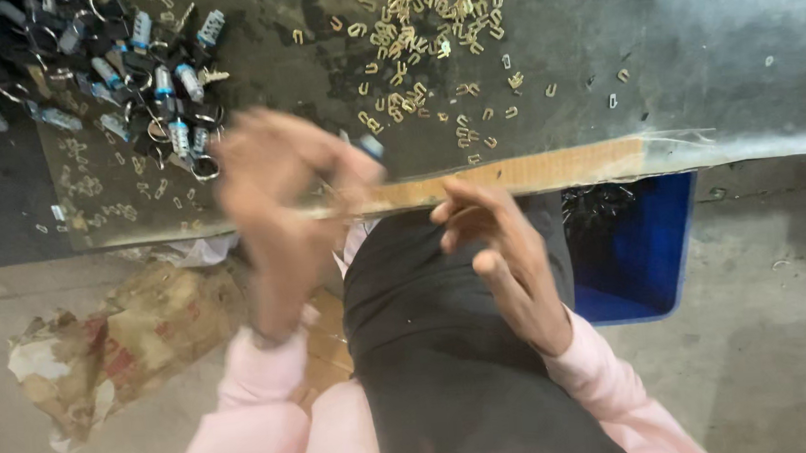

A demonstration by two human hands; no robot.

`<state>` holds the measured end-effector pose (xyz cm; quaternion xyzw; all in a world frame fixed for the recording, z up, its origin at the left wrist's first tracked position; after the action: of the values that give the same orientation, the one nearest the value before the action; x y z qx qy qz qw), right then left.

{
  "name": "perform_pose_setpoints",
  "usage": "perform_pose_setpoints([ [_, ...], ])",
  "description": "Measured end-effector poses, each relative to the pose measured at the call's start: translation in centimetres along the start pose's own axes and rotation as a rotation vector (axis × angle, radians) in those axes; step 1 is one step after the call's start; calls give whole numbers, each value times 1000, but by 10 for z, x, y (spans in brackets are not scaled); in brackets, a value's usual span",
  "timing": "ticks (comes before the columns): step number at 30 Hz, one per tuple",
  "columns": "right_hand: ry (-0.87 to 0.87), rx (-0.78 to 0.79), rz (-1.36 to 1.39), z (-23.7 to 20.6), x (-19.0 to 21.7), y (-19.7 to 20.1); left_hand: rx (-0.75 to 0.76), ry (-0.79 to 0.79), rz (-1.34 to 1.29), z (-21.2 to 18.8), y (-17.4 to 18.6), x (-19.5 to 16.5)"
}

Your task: The person sits at a workbench assembling padlock cylinders. They pick small metal key pins and springs from the table, insert them one at a time into the lock body held in the other hand, press them into place with a small dark cylindrical tool, and set finished cylinders with the pile of completed padlocks.

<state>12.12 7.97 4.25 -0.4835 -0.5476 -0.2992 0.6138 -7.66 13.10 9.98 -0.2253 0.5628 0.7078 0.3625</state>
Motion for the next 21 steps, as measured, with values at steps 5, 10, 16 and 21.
perform_pose_setpoints([
  [5, -84, 0, -84, 23, -27, -9, 7, -83, 26, -20, -16, -26],
  [10, 40, -97, -402, 17, -33, 1, 29, 23, 62, -31, -13, 1],
  [16, -5, -162, -59, 0, -24, 8, 194, -124, 181, -41, -45, -9],
  [21, -51, 524, 826, -17, 28, -65, 227, -138, 183, -41, -71, -13],
])
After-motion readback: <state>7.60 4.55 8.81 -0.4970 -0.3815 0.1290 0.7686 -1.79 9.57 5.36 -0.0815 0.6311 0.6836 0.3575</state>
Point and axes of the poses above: each hand's wrist, its own z-axis towards the middle knuckle, its own y-axis out of the back of the hand, x = y × z, the point moved 9 cm from there along z, towards the middle knuckle, and after that the axes turned 5 degrees about x, right-handed, at the moved point
